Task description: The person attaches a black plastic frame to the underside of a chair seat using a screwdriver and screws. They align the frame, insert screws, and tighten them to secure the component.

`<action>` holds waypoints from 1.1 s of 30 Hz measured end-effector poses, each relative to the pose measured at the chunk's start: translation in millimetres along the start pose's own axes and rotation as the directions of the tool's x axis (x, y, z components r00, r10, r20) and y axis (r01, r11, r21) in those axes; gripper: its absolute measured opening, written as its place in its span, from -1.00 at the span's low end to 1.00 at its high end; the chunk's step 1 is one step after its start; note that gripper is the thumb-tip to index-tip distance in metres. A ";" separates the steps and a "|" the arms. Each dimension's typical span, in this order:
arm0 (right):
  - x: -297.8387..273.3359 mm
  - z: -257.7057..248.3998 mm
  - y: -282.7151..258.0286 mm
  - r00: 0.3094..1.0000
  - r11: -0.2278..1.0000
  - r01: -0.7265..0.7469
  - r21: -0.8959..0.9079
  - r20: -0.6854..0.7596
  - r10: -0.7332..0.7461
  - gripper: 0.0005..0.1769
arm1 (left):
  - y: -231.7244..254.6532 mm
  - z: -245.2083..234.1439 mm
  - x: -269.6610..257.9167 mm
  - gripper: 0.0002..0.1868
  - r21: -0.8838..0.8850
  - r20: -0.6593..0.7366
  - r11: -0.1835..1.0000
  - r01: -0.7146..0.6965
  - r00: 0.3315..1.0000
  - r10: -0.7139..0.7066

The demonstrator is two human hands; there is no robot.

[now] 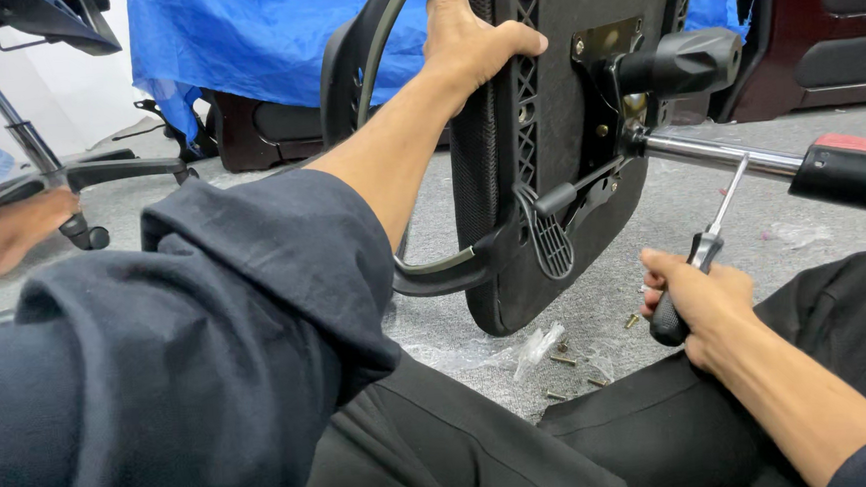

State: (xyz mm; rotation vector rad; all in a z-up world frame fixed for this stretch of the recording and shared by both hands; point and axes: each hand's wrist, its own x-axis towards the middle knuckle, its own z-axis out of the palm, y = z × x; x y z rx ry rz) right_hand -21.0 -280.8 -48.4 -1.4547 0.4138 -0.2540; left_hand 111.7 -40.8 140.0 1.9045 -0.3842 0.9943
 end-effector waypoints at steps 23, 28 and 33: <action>89.2 30.9 79.8 0.854 0.803 -0.413 -0.430 0.125 0.506 -0.72 | -4.7 1.3 3.1 0.08 0.006 0.044 1.000 0.016 0.999 -0.016; 100.2 36.8 88.5 0.894 0.769 -0.299 -0.565 0.115 0.432 -0.65 | -6.7 1.4 2.5 0.06 0.009 0.035 1.000 0.012 0.999 -0.013; 106.1 44.5 91.9 0.930 0.653 -0.145 -0.744 0.123 0.346 -0.60 | -3.2 -0.9 0.8 0.02 -0.001 0.040 1.000 -0.006 0.999 0.007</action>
